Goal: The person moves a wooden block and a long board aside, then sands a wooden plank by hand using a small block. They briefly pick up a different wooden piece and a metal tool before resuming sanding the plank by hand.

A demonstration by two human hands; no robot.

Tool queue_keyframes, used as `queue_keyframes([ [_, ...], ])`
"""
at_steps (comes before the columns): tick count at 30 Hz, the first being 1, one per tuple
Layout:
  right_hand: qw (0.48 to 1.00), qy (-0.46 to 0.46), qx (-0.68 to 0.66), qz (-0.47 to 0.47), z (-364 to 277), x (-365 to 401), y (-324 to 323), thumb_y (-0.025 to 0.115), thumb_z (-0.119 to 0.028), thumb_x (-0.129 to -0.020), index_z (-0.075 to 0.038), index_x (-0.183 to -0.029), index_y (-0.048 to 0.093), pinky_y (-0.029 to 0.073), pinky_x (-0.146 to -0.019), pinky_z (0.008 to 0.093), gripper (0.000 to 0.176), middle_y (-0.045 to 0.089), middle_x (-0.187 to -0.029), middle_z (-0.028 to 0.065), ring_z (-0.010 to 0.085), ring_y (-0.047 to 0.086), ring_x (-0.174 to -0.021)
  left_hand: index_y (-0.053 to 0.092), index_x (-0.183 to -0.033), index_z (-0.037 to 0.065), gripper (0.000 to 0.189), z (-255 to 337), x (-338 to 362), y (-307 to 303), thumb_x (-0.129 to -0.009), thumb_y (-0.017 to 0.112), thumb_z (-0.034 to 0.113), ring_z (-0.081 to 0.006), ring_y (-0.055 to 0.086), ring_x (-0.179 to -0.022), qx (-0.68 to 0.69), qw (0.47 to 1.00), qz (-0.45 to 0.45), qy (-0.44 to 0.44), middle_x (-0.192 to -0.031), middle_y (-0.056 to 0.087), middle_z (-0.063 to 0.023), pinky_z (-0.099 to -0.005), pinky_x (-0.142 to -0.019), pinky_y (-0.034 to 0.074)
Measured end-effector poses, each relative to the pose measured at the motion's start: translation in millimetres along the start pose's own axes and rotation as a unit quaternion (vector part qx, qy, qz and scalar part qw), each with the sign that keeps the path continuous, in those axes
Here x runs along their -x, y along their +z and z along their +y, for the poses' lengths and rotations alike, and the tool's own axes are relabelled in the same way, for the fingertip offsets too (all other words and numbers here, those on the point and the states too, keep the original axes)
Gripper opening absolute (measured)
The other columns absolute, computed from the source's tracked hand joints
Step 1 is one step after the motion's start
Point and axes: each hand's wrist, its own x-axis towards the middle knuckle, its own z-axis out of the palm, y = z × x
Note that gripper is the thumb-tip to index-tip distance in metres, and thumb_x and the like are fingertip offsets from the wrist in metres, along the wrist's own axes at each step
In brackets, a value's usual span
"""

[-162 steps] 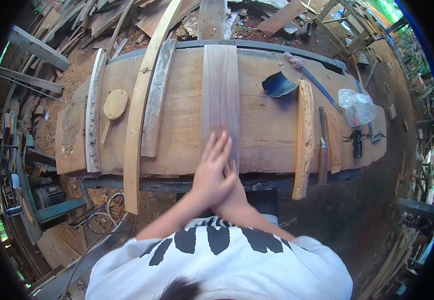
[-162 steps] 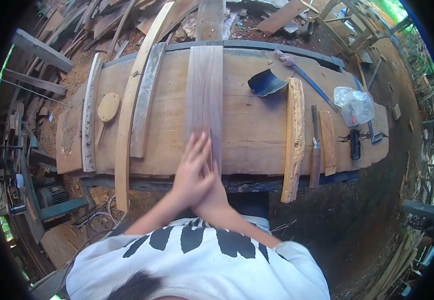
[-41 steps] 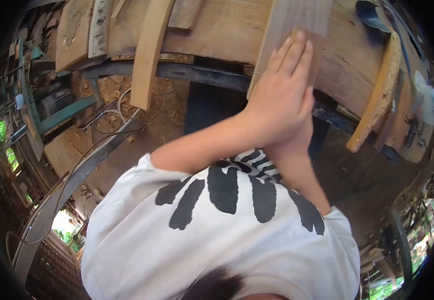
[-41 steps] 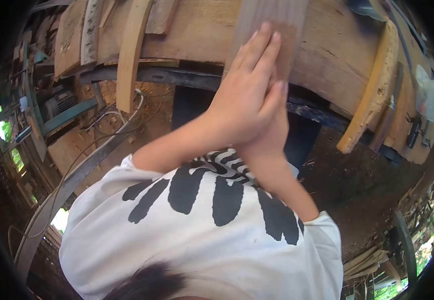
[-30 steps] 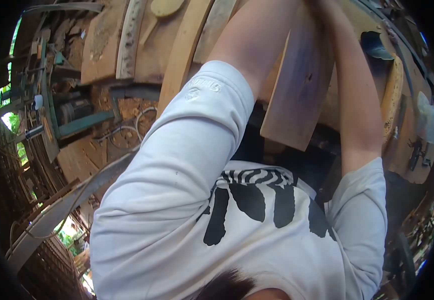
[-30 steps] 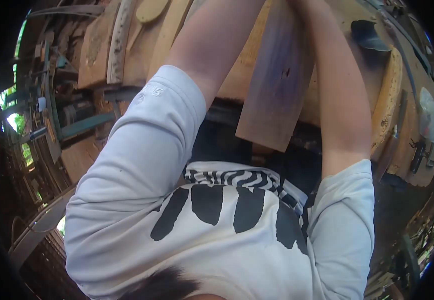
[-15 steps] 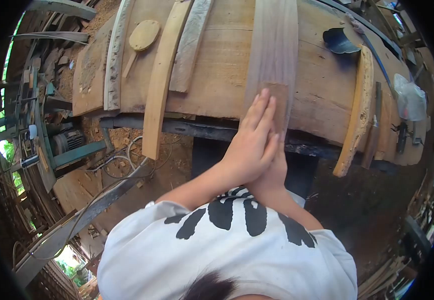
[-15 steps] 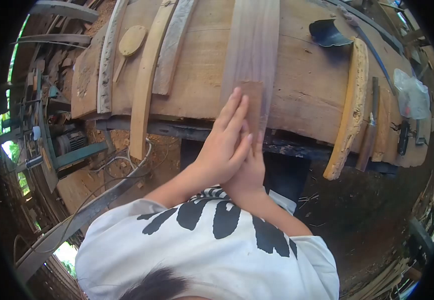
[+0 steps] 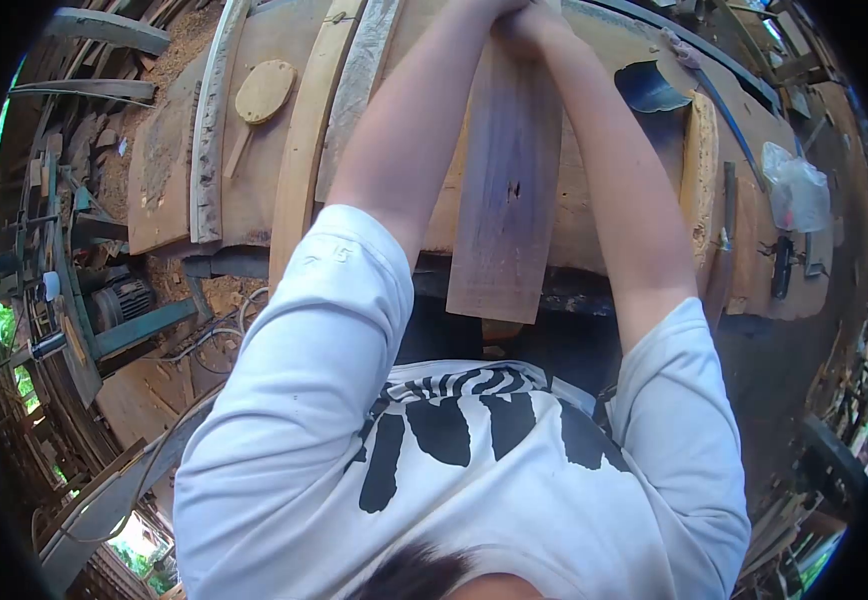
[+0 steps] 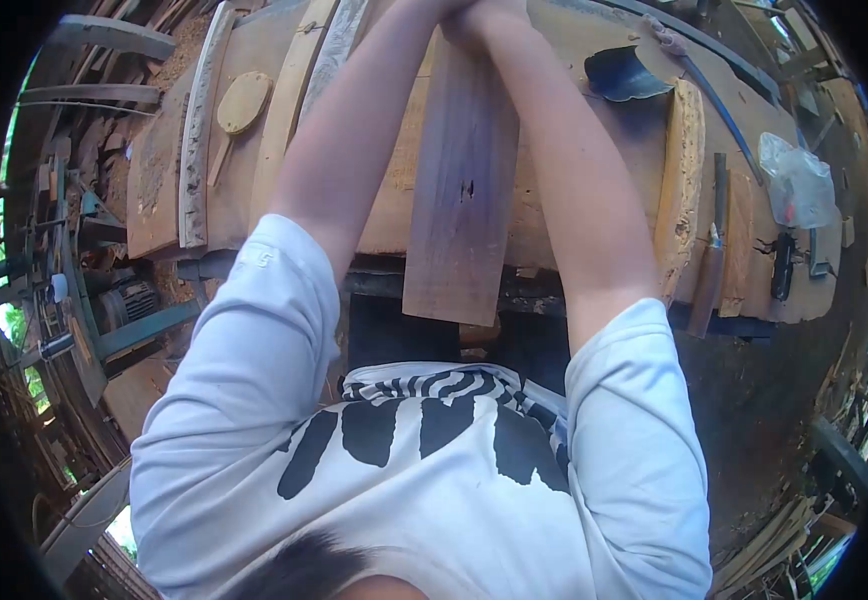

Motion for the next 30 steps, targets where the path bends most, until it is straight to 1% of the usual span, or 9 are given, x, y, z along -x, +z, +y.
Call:
queue_keyframes([
  [3,0.998,-0.054,0.021,-0.024,-24,39,-53,0.039,-0.026,-0.097,-0.015,-0.134,0.056,0.034,-0.111,0.0377,0.042,0.057,-0.137,0.0124,0.0285,0.051,-0.126,0.046,-0.135,-0.01,0.061,-5,23,9,-0.085,0.054,0.024,-0.0431,0.036,-0.138,-0.022,0.998,0.042,0.036,-0.147,0.04,-0.0316,-0.0406,-0.116,0.03],
  [5,0.987,0.046,-0.12,-0.1,-54,97,-91,0.052,-0.026,-0.091,-0.004,-0.124,0.061,0.042,-0.108,0.0406,0.041,0.057,-0.135,0.0188,0.0308,0.053,-0.128,0.048,-0.132,-0.011,0.058,0,72,7,-0.087,0.051,0.025,-0.0428,0.037,-0.138,-0.01,0.996,0.056,0.064,-0.147,0.04,-0.0306,-0.0418,-0.116,0.03],
  [6,0.995,0.025,-0.071,-0.065,-65,129,-86,0.052,-0.026,-0.092,-0.005,-0.137,0.051,0.035,-0.113,0.043,0.05,0.049,-0.144,0.0183,0.0305,0.047,-0.134,0.049,-0.132,-0.011,0.057,12,113,-3,-0.089,0.048,0.026,-0.042,0.037,-0.138,-0.011,0.996,0.046,0.072,-0.147,0.04,-0.0303,-0.0424,-0.116,0.03],
  [7,0.997,0.007,-0.077,0.011,-79,169,-89,0.054,-0.022,-0.087,-0.005,-0.135,0.05,0.038,-0.111,0.0408,0.051,0.045,-0.145,0.0203,0.0358,0.045,-0.132,0.034,-0.145,-0.01,0.066,37,149,-26,-0.092,0.049,0.026,-0.0427,0.03,-0.142,0.052,0.995,-0.083,0.03,-0.156,0.026,-0.0285,-0.0402,-0.119,0.026],
  [8,0.991,-0.023,-0.095,0.089,-91,201,-83,0.058,-0.019,-0.085,-0.003,-0.142,0.043,0.032,-0.115,0.0412,0.061,0.038,-0.15,0.0207,0.037,0.036,-0.138,0.035,-0.145,-0.008,0.066,41,193,-20,-0.091,0.05,0.025,-0.0434,0.034,-0.14,0.052,0.998,-0.023,0.03,-0.155,0.028,-0.0278,-0.0418,-0.118,0.028],
  [14,0.976,-0.051,-0.208,-0.04,-149,368,-116,0.06,-0.031,-0.086,0.0,-0.145,0.042,0.025,-0.117,0.0556,0.07,0.032,-0.155,0.0205,0.0338,0.028,-0.146,0.024,-0.15,-0.008,0.069,126,387,-63,-0.093,0.053,0.018,-0.0445,0.017,-0.147,-0.098,0.991,-0.09,-0.018,-0.158,0.013,-0.031,-0.0452,-0.119,0.021],
  [19,0.982,-0.074,-0.162,-0.056,-135,331,-122,0.059,-0.03,-0.087,-0.001,-0.149,0.034,0.024,-0.118,0.0503,0.073,0.026,-0.157,0.0205,0.0343,0.025,-0.147,0.023,-0.149,-0.01,0.069,117,350,-57,-0.094,0.052,0.019,-0.0453,0.016,-0.147,-0.113,0.99,-0.088,-0.012,-0.158,0.011,-0.0325,-0.0454,-0.12,0.021],
  [26,0.999,-0.02,-0.038,0.002,-48,97,-65,0.051,-0.022,-0.091,-0.002,-0.152,0.027,0.027,-0.118,0.0383,0.068,0.02,-0.161,0.0181,0.0324,0.019,-0.149,0.035,-0.147,-0.007,0.073,24,89,-19,-0.089,0.052,0.033,-0.0397,0.02,-0.148,0.021,0.999,-0.036,0.023,-0.158,0.025,-0.0254,-0.0441,-0.122,0.018],
  [30,0.999,-0.016,-0.009,0.035,-26,27,-42,0.048,-0.024,-0.093,-0.003,-0.152,0.026,0.028,-0.118,0.0391,0.067,0.022,-0.16,0.0182,0.0307,0.02,-0.149,0.037,-0.146,-0.007,0.074,19,22,-26,-0.088,0.053,0.037,-0.0387,0.019,-0.148,-0.063,0.996,-0.059,0.039,-0.158,0.025,-0.0257,-0.0428,-0.123,0.014],
])
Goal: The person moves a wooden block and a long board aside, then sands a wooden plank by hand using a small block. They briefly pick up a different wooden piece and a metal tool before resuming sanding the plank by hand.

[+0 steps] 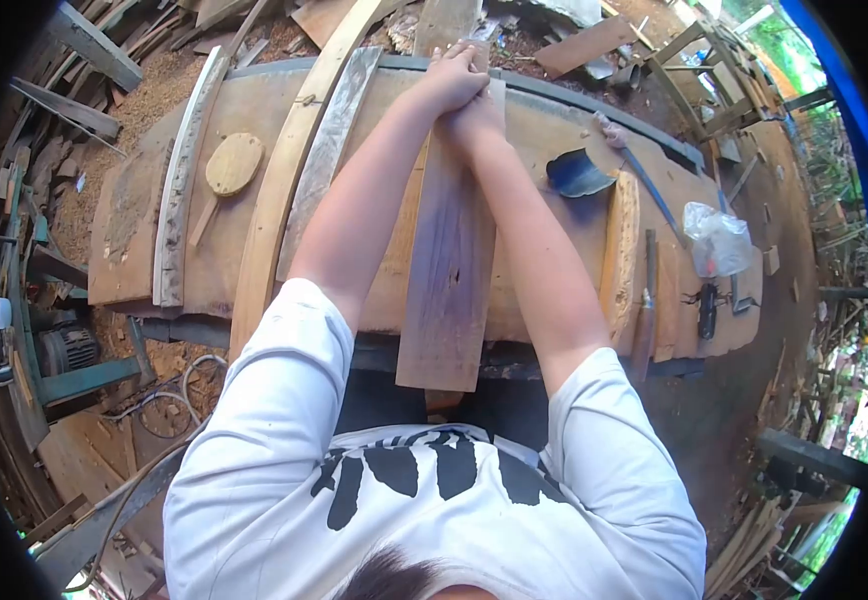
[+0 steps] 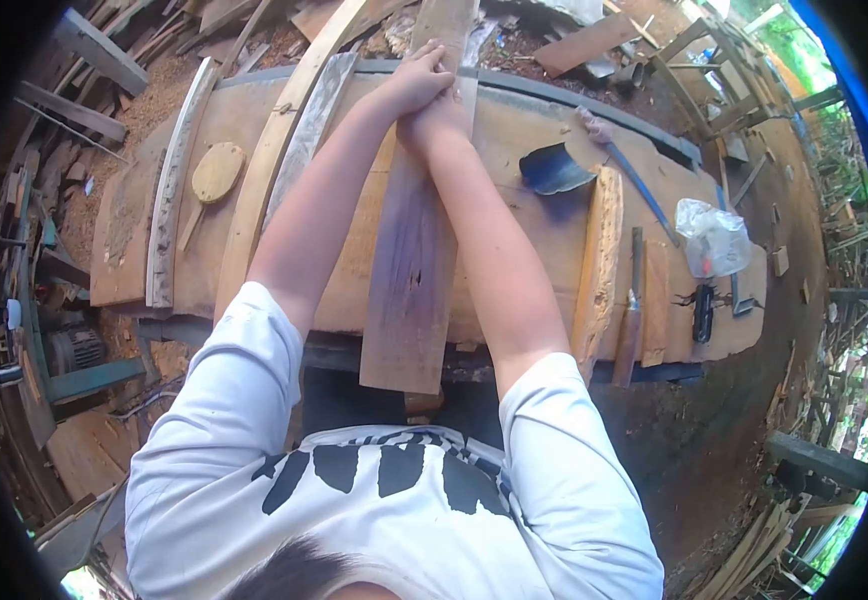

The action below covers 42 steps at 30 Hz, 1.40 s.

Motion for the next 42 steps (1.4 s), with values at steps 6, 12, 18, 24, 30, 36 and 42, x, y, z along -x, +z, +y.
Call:
queue_keyframes([
  [6,0.995,-0.032,0.073,-0.063,-48,111,-52,0.051,-0.024,-0.092,-0.002,-0.151,0.03,0.017,-0.121,0.0441,0.067,0.022,-0.16,0.0207,0.0359,0.016,-0.149,0.033,-0.149,-0.002,0.068,32,110,2,-0.095,0.048,0.035,-0.0381,0.024,-0.147,-0.009,0.999,-0.039,-0.019,-0.16,0.021,-0.0235,-0.0404,-0.12,0.023],
  [12,0.991,-0.03,-0.056,-0.116,-120,307,-96,0.058,-0.03,-0.087,0.002,-0.151,0.026,0.019,-0.119,0.0525,0.078,0.02,-0.158,0.0261,0.0404,0.014,-0.149,0.028,-0.148,-0.009,0.066,124,320,-4,-0.094,0.051,0.022,-0.0461,0.014,-0.148,0.007,0.997,-0.072,0.002,-0.157,0.017,-0.0319,-0.0486,-0.12,0.019],
  [18,0.963,-0.059,-0.181,-0.189,-104,294,-112,0.061,-0.03,-0.086,0.002,-0.148,0.032,0.016,-0.12,0.053,0.075,0.021,-0.155,0.0283,0.0444,0.02,-0.144,0.02,-0.152,-0.004,0.071,126,310,-9,-0.093,0.051,0.021,-0.055,0.007,-0.145,-0.028,0.997,-0.067,0.019,-0.157,0.017,-0.0319,-0.0555,-0.119,0.015],
  [24,0.974,-0.013,-0.132,-0.182,-21,89,-51,0.047,-0.011,-0.089,-0.002,-0.144,0.04,0.031,-0.114,0.0474,0.056,0.039,-0.148,0.023,0.0445,0.03,-0.138,0.025,-0.155,0.008,0.069,44,80,14,-0.094,0.04,0.035,-0.0343,0.012,-0.151,-0.088,0.995,-0.046,-0.015,-0.163,0.019,-0.0138,-0.0503,-0.121,0.017],
  [30,0.993,-0.082,0.081,0.016,20,-13,-14,0.043,-0.023,-0.095,-0.003,-0.154,0.022,0.015,-0.122,0.0402,0.066,0.016,-0.161,0.0237,0.0368,0.014,-0.149,0.019,-0.154,-0.004,0.075,66,-14,-4,-0.093,0.041,0.034,-0.0339,0.008,-0.152,-0.266,0.945,-0.126,-0.141,-0.163,0.016,-0.0183,-0.0452,-0.123,0.006],
  [36,0.988,-0.038,-0.123,-0.083,-20,144,-14,0.052,-0.029,-0.092,-0.004,-0.15,0.033,0.017,-0.121,0.0404,0.066,0.029,-0.158,0.0184,0.0329,0.024,-0.146,0.019,-0.148,-0.015,0.076,92,119,26,-0.091,0.046,0.027,-0.0436,0.012,-0.149,-0.24,0.97,-0.037,-0.029,-0.158,0.016,-0.0317,-0.0464,-0.122,0.012],
  [42,0.96,0.065,-0.187,-0.199,-110,315,-105,0.048,-0.038,-0.094,-0.007,-0.146,0.037,0.02,-0.119,0.0478,0.062,0.037,-0.152,0.0171,0.0328,0.03,-0.143,0.03,-0.143,-0.015,0.071,160,306,13,-0.087,0.052,0.021,-0.0467,0.018,-0.146,-0.096,0.993,-0.07,0.009,-0.154,0.022,-0.0348,-0.0509,-0.121,0.017],
])
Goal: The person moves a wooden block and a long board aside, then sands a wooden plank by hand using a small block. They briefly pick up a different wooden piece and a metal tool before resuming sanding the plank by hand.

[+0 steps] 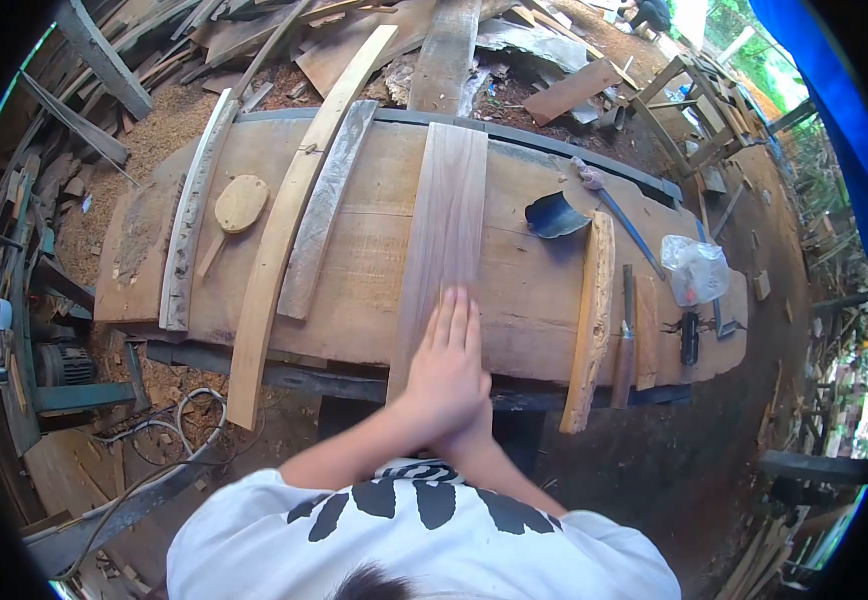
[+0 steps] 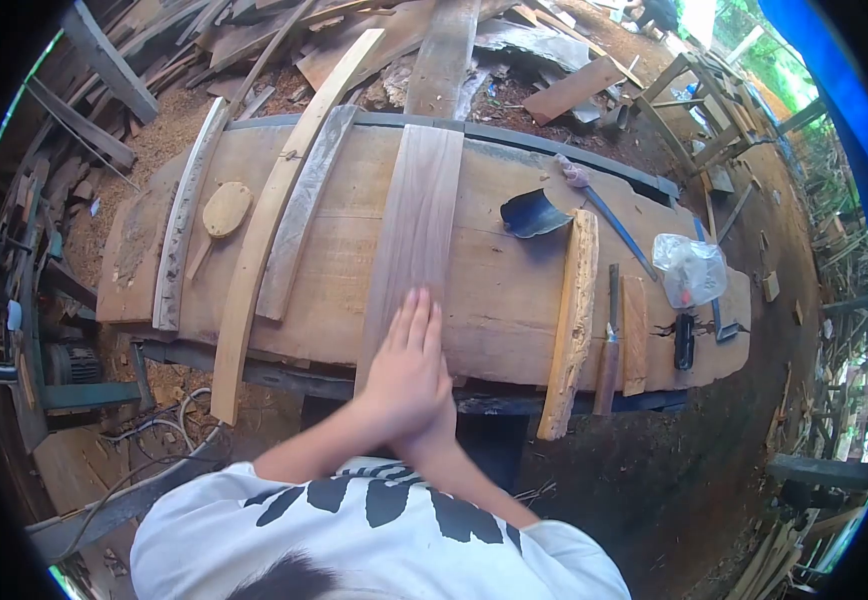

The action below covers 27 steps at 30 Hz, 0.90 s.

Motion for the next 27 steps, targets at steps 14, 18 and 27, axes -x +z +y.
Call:
queue_keyframes([
  [14,0.94,-0.113,0.063,0.316,70,-339,-51,0.047,-0.028,-0.094,0.002,-0.149,0.027,0.018,-0.12,0.0427,0.066,0.033,-0.153,0.0226,0.036,0.029,-0.142,0.027,-0.151,-0.004,0.063,-134,-299,-30,-0.094,0.042,0.019,-0.0316,0.021,-0.149,-0.156,0.987,-0.044,-0.004,-0.159,0.024,-0.0224,-0.0404,-0.122,0.016],
  [18,0.857,-0.059,0.371,0.352,51,-300,-62,0.047,-0.028,-0.093,0.0,-0.149,0.03,0.021,-0.118,0.0461,0.065,0.035,-0.152,0.022,0.0359,0.029,-0.143,0.026,-0.151,-0.004,0.064,-124,-279,-30,-0.096,0.042,0.022,-0.0322,0.018,-0.15,-0.146,0.987,-0.043,-0.054,-0.16,0.021,-0.0222,-0.041,-0.123,0.015],
  [27,0.981,-0.118,0.086,0.125,-4,-17,12,0.052,-0.041,-0.09,-0.002,-0.149,0.034,0.01,-0.119,0.0588,0.073,0.03,-0.155,0.0242,0.0428,0.016,-0.147,0.028,-0.147,-0.011,0.069,-28,10,-18,-0.095,0.047,0.03,-0.0382,0.016,-0.149,0.004,0.998,-0.05,0.026,-0.158,0.022,-0.0269,-0.0491,-0.122,0.013],
])
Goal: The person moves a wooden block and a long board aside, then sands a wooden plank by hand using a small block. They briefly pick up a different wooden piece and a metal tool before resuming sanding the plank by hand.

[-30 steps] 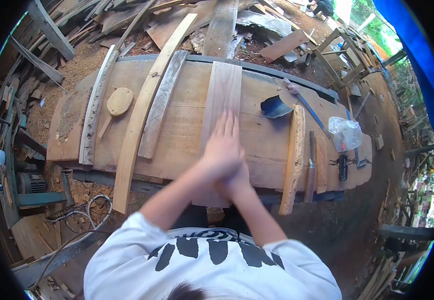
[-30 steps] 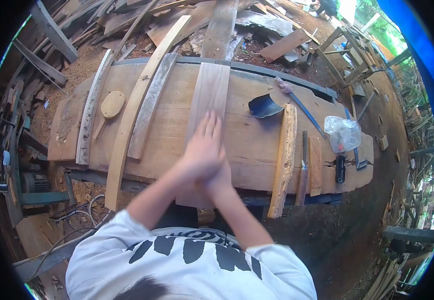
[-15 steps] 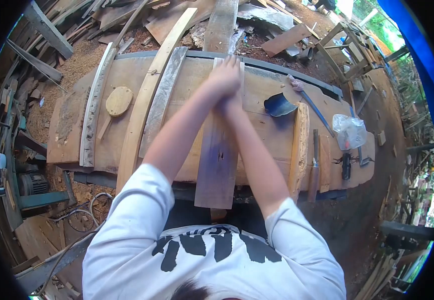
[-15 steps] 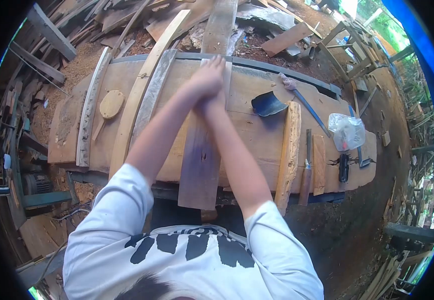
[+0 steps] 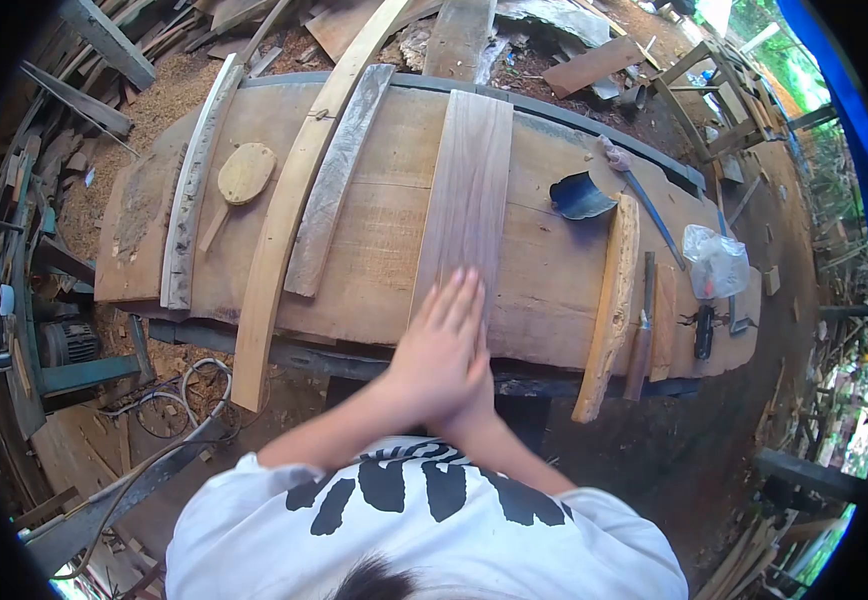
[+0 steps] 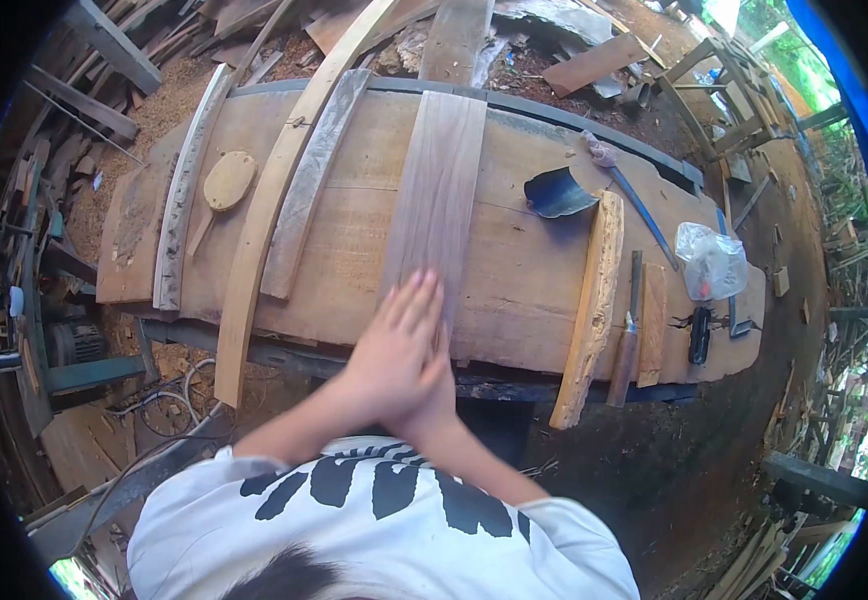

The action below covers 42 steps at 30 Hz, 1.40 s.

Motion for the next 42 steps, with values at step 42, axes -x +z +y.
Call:
queue_keyframes([
  [42,0.945,-0.003,0.3,0.133,161,-282,17,0.042,-0.022,-0.094,-0.004,-0.149,0.032,0.026,-0.117,0.0431,0.059,0.029,-0.157,0.02,0.0361,0.026,-0.145,0.021,-0.151,-0.008,0.068,-112,-312,-51,-0.097,0.036,0.031,-0.0376,0.013,-0.151,-0.051,0.991,0.015,-0.124,-0.16,0.016,-0.0263,-0.043,-0.123,0.012],
])
